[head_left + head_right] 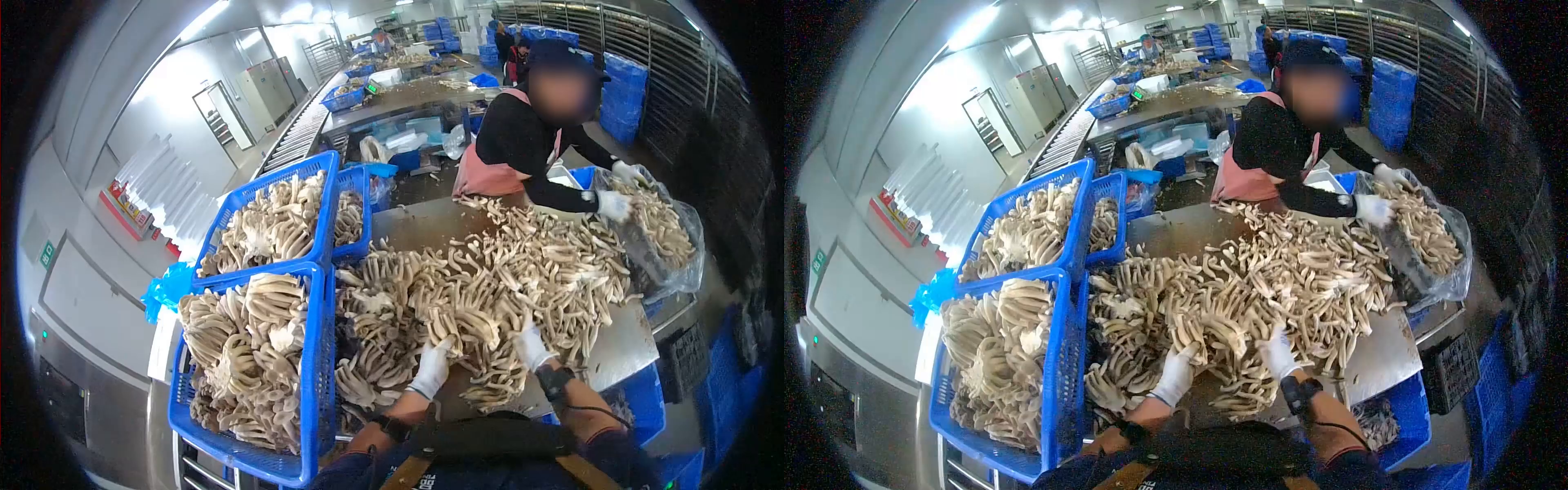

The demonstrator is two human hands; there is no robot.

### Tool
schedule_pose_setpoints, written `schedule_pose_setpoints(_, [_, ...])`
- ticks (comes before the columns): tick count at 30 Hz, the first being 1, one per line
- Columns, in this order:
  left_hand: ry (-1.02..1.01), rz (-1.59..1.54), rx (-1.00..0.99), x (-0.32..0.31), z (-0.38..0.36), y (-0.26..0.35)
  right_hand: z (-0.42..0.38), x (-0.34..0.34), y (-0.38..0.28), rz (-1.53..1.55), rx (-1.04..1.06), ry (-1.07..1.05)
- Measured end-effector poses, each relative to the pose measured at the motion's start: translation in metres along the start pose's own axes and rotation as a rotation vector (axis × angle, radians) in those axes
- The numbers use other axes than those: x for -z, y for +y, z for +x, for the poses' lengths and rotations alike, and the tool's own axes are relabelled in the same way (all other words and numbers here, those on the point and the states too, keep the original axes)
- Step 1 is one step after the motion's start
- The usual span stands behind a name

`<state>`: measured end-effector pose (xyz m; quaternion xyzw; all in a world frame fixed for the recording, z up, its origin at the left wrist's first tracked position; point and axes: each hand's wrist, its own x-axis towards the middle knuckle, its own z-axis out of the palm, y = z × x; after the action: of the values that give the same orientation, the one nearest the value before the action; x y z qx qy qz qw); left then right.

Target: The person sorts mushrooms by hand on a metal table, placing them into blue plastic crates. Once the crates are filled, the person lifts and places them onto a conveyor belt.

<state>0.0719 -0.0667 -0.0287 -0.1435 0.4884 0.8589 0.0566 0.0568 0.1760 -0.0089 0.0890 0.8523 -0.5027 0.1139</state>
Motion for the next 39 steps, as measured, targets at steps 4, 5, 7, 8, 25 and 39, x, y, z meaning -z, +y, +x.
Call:
schedule_pose_setpoints(4, [-0.156,-0.042,0.028,-0.011,-0.010,0.014,0.003,-0.017,0.021,0.078,0.542,0.116])
schedule_pose_setpoints(5, [-0.269,-0.012,0.027,-0.014,-0.018,0.016,-0.006,-0.021,0.007,0.049,0.516,0.038])
schedule_pose_setpoints(7, [-0.536,0.200,0.216,-0.019,-0.023,0.011,-0.028,-0.023,-0.026,0.265,0.364,-0.232])
schedule_pose_setpoints(8, [-0.387,0.157,0.144,-0.013,-0.017,-0.003,-0.041,-0.021,-0.047,0.464,0.207,-0.380])
schedule_pose_setpoints(25, [-0.308,0.493,-0.253,0.018,-0.014,-0.011,-0.041,-0.018,-0.060,0.454,0.302,-0.129])
schedule_pose_setpoints(39, [-0.657,0.365,0.184,-0.029,-0.038,0.013,-0.038,-0.024,-0.038,0.260,0.558,-0.438])
